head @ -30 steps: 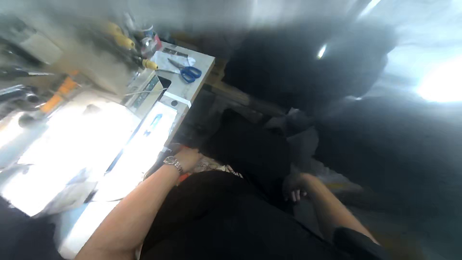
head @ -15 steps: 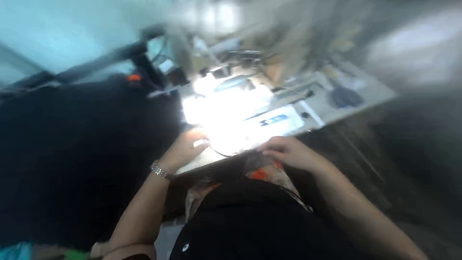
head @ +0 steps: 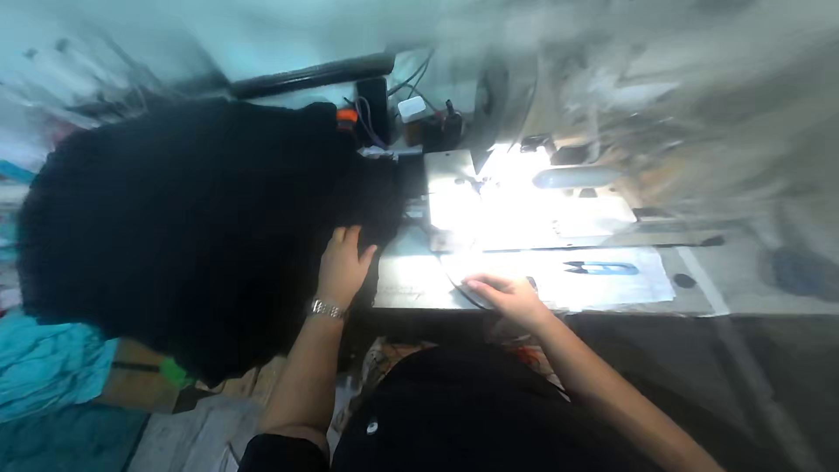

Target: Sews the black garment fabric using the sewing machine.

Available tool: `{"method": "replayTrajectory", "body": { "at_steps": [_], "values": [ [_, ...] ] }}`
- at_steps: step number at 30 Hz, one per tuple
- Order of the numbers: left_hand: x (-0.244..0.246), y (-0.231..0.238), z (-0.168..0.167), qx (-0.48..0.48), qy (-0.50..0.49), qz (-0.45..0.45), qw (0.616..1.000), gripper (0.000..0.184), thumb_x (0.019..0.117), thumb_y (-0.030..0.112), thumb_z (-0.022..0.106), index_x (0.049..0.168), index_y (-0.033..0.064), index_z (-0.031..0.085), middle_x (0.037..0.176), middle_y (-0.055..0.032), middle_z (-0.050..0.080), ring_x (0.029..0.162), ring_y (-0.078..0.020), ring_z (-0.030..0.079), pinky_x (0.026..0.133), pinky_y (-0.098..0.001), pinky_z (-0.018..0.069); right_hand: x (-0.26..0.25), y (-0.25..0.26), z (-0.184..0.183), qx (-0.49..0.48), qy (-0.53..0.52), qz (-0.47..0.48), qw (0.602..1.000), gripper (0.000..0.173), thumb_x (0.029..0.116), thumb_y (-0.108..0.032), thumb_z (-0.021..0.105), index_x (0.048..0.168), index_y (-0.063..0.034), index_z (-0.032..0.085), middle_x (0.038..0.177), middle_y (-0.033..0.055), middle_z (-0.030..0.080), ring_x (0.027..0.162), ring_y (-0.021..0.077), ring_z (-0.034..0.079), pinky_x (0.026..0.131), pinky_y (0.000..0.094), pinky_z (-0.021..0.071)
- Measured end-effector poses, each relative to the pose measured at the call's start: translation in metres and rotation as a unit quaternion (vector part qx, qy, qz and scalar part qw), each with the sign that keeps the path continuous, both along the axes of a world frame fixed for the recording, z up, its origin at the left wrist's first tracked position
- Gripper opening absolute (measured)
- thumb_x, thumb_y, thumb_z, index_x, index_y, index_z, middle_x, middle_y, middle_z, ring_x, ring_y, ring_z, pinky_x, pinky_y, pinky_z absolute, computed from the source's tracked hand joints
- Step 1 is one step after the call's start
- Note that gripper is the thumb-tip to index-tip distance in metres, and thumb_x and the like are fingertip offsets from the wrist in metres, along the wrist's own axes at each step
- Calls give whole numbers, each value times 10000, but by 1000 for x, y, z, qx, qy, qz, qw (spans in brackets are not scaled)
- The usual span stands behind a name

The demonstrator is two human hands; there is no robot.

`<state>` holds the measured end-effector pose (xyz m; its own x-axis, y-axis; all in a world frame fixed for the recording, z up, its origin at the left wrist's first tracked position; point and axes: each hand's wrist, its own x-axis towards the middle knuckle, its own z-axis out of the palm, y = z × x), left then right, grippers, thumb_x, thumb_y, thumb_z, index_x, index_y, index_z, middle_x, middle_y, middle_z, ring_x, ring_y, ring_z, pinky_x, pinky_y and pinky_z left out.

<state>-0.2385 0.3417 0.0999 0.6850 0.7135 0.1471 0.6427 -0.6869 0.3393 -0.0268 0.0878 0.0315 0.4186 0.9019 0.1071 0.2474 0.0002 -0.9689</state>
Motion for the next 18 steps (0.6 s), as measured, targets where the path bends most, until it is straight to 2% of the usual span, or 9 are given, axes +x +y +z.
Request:
{"method": "replayTrajectory", "body": {
  "at_steps": [2, 4, 8, 10, 12, 13, 15, 16, 18],
  "values": [
    [19, 0, -9, -25, 56, 42, 997, 399, 1004, 231, 666, 1341, 29, 600, 1243, -220, 661, 1067, -389, 693, 921, -576, 565, -1, 0, 0, 1, 5, -7, 1000, 195, 1018, -172, 613, 1057, -54, 763, 918, -19, 759, 815, -13, 686, 772, 175, 573],
    [23, 0, -11, -61, 58, 38, 996, 289, 1008, 157, 636, 1261, 18, 643, 1179, -199, 688, 1064, -361, 697, 936, -553, 564, -1, 0, -4, -2, -16, 8, 1000, 197, 1022, -192, 616, 1063, -69, 764, 935, -22, 762, 826, -10, 690, 778, 179, 578],
    [-6, 9, 24, -207, -130, -18, 969, 207, 990, 198, 691, 1109, 29, 691, 969, -104, 716, 848, -186, 693, 786, -404, 588, -8, 8, 4, -60, -107, 39, 992, 251, 1039, -273, 582, 1097, -104, 758, 982, -3, 754, 857, 9, 685, 800, 222, 572],
    [-21, 11, 51, -174, -161, -12, 971, 219, 1027, 208, 640, 1134, 17, 649, 983, -126, 692, 855, -209, 674, 780, -435, 576, -17, 29, 21, -35, -178, 106, 978, 270, 1050, -232, 547, 1116, -56, 741, 1014, 79, 725, 909, 92, 679, 844, 271, 562],
    [-28, 12, 69, -130, -177, -2, 976, 223, 1074, 218, 550, 1168, 17, 573, 894, -124, 631, 729, -205, 610, 657, -403, 538, -33, 68, 40, 67, -277, 153, 946, 225, 1014, -180, 578, 1091, -65, 755, 992, 107, 727, 926, 178, 696, 858, 328, 577],
    [-30, 11, 77, -138, -200, 4, 970, 221, 1087, 233, 518, 1179, 33, 546, 840, -105, 596, 667, -182, 563, 594, -366, 498, -44, 89, 54, 85, -316, 175, 928, 232, 1017, -182, 581, 1152, -84, 742, 1041, 112, 735, 980, 221, 711, 900, 386, 584],
    [-31, 6, 95, -195, -260, -9, 946, 195, 1094, 265, 484, 1198, 104, 523, 825, -30, 575, 647, -101, 527, 561, -272, 453, -70, 126, 87, 19, -358, 224, 906, 362, 1034, -189, 558, 1383, -122, 624, 1171, 150, 713, 1086, 310, 698, 951, 505, 564],
    [-31, 1, 107, -221, -265, -33, 938, 200, 1097, 260, 472, 1238, 126, 518, 892, -14, 621, 710, -85, 571, 609, -263, 486, -83, 143, 102, -48, -366, 248, 896, 453, 1044, -196, 550, 1494, -159, 519, 1231, 172, 690, 1132, 349, 677, 969, 551, 540],
    [-33, -5, 135, -225, -223, -92, 944, 250, 1085, 229, 501, 1317, 134, 511, 988, -28, 684, 776, -102, 643, 643, -275, 541, -100, 171, 116, -154, -369, 269, 876, 633, 1011, -158, 588, 1594, -239, 354, 1183, 204, 690, 1074, 412, 681, 895, 627, 538]
  ]
}}
